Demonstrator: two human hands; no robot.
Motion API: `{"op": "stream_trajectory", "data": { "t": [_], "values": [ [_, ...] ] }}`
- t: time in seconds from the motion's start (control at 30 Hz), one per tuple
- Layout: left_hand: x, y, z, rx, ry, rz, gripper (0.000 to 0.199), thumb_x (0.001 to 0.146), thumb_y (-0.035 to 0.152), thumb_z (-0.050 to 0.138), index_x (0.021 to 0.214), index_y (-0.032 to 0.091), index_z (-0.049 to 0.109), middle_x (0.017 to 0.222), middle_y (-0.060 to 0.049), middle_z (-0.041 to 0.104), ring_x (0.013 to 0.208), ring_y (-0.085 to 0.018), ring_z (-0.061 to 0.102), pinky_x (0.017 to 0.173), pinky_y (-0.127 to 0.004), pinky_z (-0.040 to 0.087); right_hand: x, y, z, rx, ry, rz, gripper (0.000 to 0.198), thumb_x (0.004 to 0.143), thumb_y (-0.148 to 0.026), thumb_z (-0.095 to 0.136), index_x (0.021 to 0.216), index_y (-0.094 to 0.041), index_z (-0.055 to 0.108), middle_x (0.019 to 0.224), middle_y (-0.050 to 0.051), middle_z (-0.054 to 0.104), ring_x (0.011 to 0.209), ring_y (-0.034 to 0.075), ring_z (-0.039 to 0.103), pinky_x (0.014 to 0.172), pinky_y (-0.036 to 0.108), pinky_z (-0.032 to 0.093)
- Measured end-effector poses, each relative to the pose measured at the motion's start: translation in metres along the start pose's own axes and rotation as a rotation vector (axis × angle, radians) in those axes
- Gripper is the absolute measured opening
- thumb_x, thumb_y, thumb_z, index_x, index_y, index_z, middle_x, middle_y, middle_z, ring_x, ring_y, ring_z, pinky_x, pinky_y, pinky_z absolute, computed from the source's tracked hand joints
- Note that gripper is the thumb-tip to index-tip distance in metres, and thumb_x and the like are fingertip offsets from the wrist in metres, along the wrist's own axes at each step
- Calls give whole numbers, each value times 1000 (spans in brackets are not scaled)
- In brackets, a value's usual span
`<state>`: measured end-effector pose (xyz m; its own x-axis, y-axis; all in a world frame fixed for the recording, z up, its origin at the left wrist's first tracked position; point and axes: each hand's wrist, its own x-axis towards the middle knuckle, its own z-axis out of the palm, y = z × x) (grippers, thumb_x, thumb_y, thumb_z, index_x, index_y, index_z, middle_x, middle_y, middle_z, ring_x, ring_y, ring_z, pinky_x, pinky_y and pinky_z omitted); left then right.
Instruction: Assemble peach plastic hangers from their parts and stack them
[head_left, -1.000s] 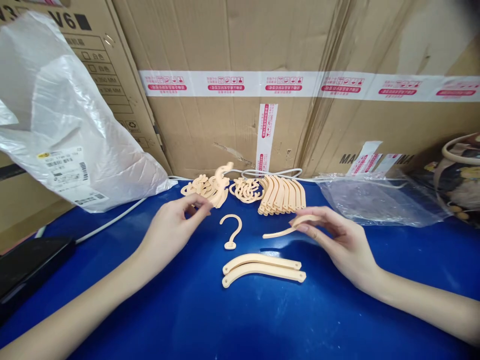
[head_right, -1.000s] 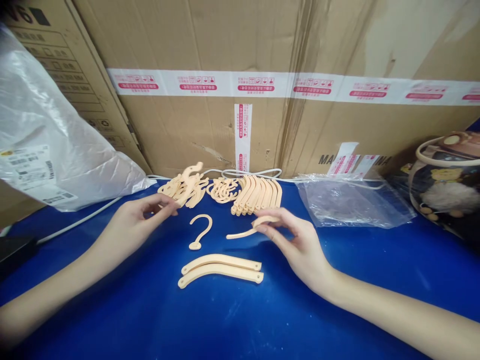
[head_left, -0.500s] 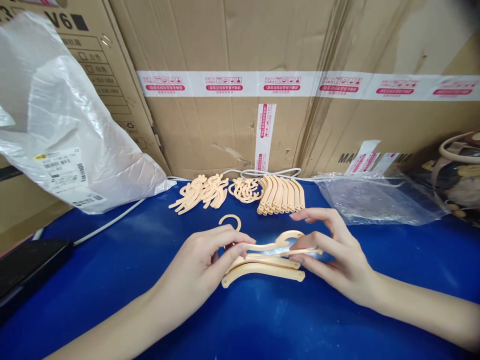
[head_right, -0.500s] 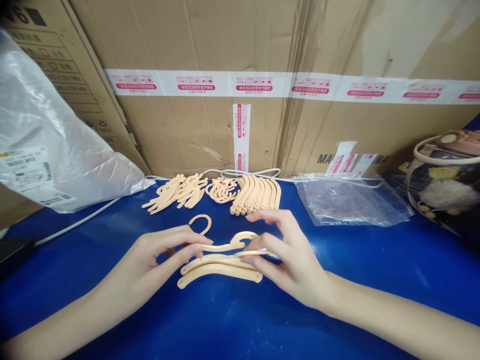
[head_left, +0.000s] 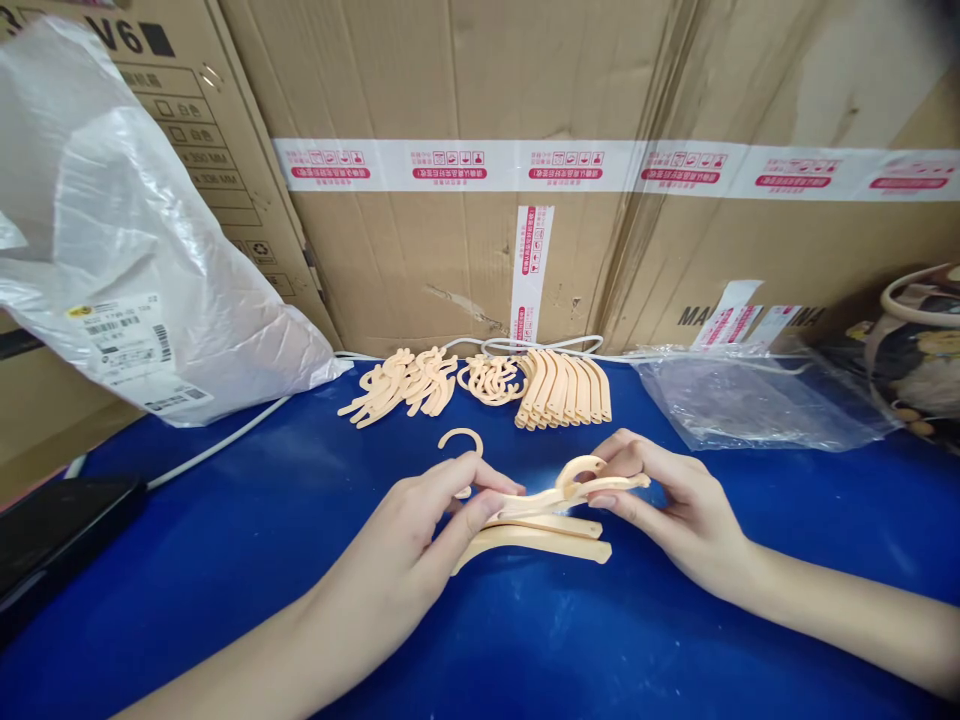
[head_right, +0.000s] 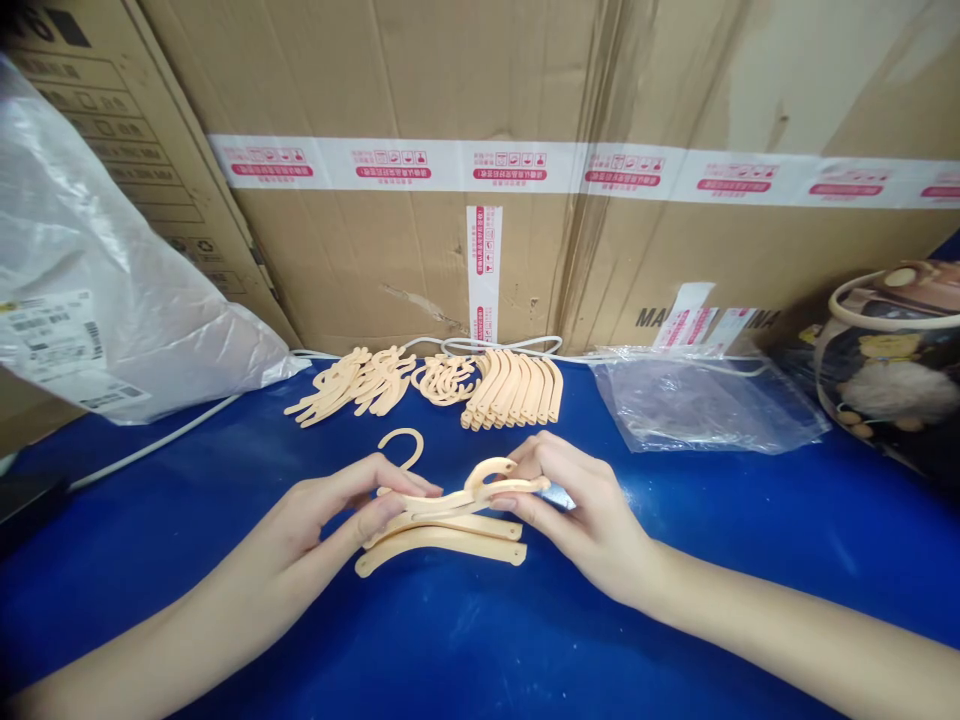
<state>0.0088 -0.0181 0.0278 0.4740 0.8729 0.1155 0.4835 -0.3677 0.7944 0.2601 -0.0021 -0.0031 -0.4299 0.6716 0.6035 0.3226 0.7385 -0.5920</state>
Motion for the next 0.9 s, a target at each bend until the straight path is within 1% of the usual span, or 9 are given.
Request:
{"op": "stream_trajectory", "data": {
  "t": [0.1, 0.13, 0.3, 0.37, 0.47, 0.53, 0.6, 0.77, 0.9],
  "values": [
    [0, 1, 2, -36, -62, -46, 25, 99, 34, 36, 95, 22, 58, 81, 3, 65, 71, -12, 58, 66, -21, 42, -1, 0, -1, -24, -8, -69, 9, 89, -15, 60, 92, -23, 63, 87, 1, 61, 83, 13, 58, 69, 25, 47],
    [0, 1, 3, -42, -76, -47, 24, 99, 33, 36, 96, 22, 58, 81, 3, 64, 70, -12, 57, 65, -21, 41, -1, -1, -1, -28, -15, -87, 10, 89, -15, 59, 94, -22, 63, 88, 2, 60, 84, 13, 57, 70, 26, 46],
    [-3, 8, 4, 4, -152, 89, 29, 100, 27, 35, 116, 30, 58, 106, 2, 64, 95, -13, 59, 86, -23, 44, -1, -2, -2, -15, -4, -77, 5, 89, -15, 59, 89, -20, 61, 88, 2, 59, 83, 13, 56, 69, 26, 46],
    [-4, 7, 7, 122, -173, 153, 26, 99, 28, 38, 116, 28, 58, 104, 0, 63, 94, -15, 58, 85, -24, 45, -1, -2, -1, -17, -1, -69, 5, 89, -15, 59, 86, -19, 60, 87, 2, 58, 82, 13, 56, 69, 26, 45],
    [-6, 2, 14, 395, -97, 308, 20, 97, 27, 43, 108, 21, 59, 98, -4, 61, 89, -19, 56, 81, -30, 45, -1, -2, 0, -24, -6, -83, 5, 89, -16, 60, 85, -19, 60, 87, 1, 58, 82, 12, 55, 69, 25, 44],
    [-6, -3, 19, 556, -30, 398, 22, 98, 24, 38, 99, 18, 58, 90, -5, 59, 81, -20, 53, 77, -33, 44, -1, -2, 0, -30, -4, -93, 5, 88, -17, 61, 84, -19, 59, 87, 1, 57, 81, 12, 54, 69, 25, 44],
    [-6, -6, 21, 622, -4, 435, 26, 99, 22, 32, 92, 18, 57, 85, -4, 58, 76, -20, 51, 76, -34, 43, 0, -3, -1, -25, -1, -81, 7, 89, -19, 60, 83, -19, 57, 86, 1, 56, 80, 12, 54, 69, 25, 43],
    [-4, -6, 15, 550, 17, 408, 29, 101, 18, 27, 96, 18, 55, 88, -3, 60, 80, -18, 53, 83, -33, 43, 3, -5, -2, -17, -12, -18, 15, 96, -23, 47, 85, -19, 55, 88, 2, 56, 80, 12, 55, 70, 26, 44],
    [-2, -5, 6, 513, 13, 339, 34, 101, 21, 25, 98, 18, 58, 91, -3, 64, 83, -18, 56, 80, -31, 45, 3, -5, 0, -36, 17, 32, 10, 95, -17, 48, 89, -21, 55, 85, 0, 58, 77, 11, 56, 69, 24, 45]
  ]
}}
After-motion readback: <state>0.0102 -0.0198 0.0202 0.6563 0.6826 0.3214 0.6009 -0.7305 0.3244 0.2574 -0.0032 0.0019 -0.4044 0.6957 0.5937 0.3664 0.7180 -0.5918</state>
